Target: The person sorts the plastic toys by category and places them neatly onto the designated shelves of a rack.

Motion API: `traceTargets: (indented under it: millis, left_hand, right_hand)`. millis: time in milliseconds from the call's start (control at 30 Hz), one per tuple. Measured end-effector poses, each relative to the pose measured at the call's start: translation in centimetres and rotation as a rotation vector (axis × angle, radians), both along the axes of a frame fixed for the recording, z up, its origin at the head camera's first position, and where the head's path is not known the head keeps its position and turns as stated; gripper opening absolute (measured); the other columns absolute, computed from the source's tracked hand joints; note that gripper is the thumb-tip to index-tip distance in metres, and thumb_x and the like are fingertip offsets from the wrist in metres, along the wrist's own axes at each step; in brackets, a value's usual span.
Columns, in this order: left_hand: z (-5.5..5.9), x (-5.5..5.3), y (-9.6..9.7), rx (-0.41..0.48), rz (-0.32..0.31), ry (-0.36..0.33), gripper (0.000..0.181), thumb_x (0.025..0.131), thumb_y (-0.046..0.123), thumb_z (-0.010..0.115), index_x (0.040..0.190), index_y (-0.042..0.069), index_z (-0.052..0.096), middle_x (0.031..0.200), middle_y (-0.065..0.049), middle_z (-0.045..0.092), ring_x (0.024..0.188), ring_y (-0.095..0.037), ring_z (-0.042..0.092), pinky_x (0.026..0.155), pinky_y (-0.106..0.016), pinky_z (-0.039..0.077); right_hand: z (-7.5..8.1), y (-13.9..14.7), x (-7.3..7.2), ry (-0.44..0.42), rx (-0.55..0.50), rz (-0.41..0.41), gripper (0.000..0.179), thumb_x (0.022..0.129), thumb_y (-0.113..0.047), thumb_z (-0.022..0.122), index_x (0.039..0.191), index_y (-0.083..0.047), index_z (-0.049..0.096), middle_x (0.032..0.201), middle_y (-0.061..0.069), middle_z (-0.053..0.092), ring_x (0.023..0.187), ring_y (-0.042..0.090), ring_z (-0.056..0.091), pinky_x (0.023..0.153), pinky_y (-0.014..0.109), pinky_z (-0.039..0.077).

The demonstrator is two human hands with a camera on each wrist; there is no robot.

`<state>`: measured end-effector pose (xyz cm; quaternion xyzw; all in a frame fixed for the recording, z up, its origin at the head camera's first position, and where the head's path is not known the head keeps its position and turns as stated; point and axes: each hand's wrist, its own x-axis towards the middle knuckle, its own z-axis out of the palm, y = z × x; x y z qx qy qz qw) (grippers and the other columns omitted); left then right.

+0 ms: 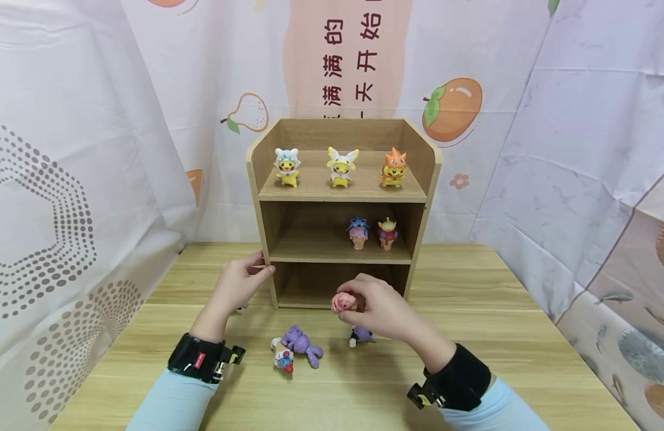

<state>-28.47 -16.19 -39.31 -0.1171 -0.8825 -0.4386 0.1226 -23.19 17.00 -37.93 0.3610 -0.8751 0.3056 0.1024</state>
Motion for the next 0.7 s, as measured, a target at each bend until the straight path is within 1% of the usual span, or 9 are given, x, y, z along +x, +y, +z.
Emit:
traceTargets:
  millis: [200,400,467,700]
  left_hand:
    - [-0.1,0.0,0.0,-0.004,0.001,0.0,0.061,0.096,0.033,0.071,0.143,-0.003,0.055,0.133,-0.021,0.064,0.108,-0.03,0.07,0.092,-0.044,0.057]
    - [0.0,0.0,0.0,-0.006,0.003,-0.002,0.061,0.097,0.034,0.071,0.143,-0.002,0.055,0.134,-0.02,0.064,0.108,-0.03,0.07,0.092,-0.044,0.057]
    - [0.0,0.0,0.0,0.0,0.001,-0.006,0.061,0.097,0.033,0.071,0.144,-0.002,0.055,0.133,-0.02,0.064,0.109,-0.03,0.07,0.092,-0.044,0.057]
    - [0.0,0.1,0.0,-0.002,0.002,-0.001,0.061,0.097,0.033,0.071,0.144,-0.002,0.054,0.133,-0.021,0.064,0.109,-0.031,0.069,0.092,-0.045,0.057]
  right_hand:
    - [0.7,0.0,-0.1,0.041,-0.007,-0.028,0.034,0.083,-0.022,0.085,0.114,-0.018,0.073,0.098,-0.01,0.06,0.075,0.009,0.061,0.064,0.026,0.055]
    - [1.5,0.2,-0.2,0.106,0.003,-0.062,0.036,0.083,-0.023,0.084,0.116,-0.02,0.072,0.103,-0.011,0.062,0.084,0.009,0.057,0.069,0.026,0.051]
    - [1.8,0.3,-0.3,0.124,0.005,-0.071,0.036,0.083,-0.024,0.084,0.117,-0.02,0.073,0.103,-0.011,0.063,0.085,0.009,0.056,0.069,0.027,0.05]
    - [3.1,0.6,-0.6,0.147,-0.038,-0.089,0.034,0.084,-0.023,0.084,0.116,-0.016,0.073,0.099,-0.01,0.065,0.081,0.01,0.056,0.064,0.027,0.049]
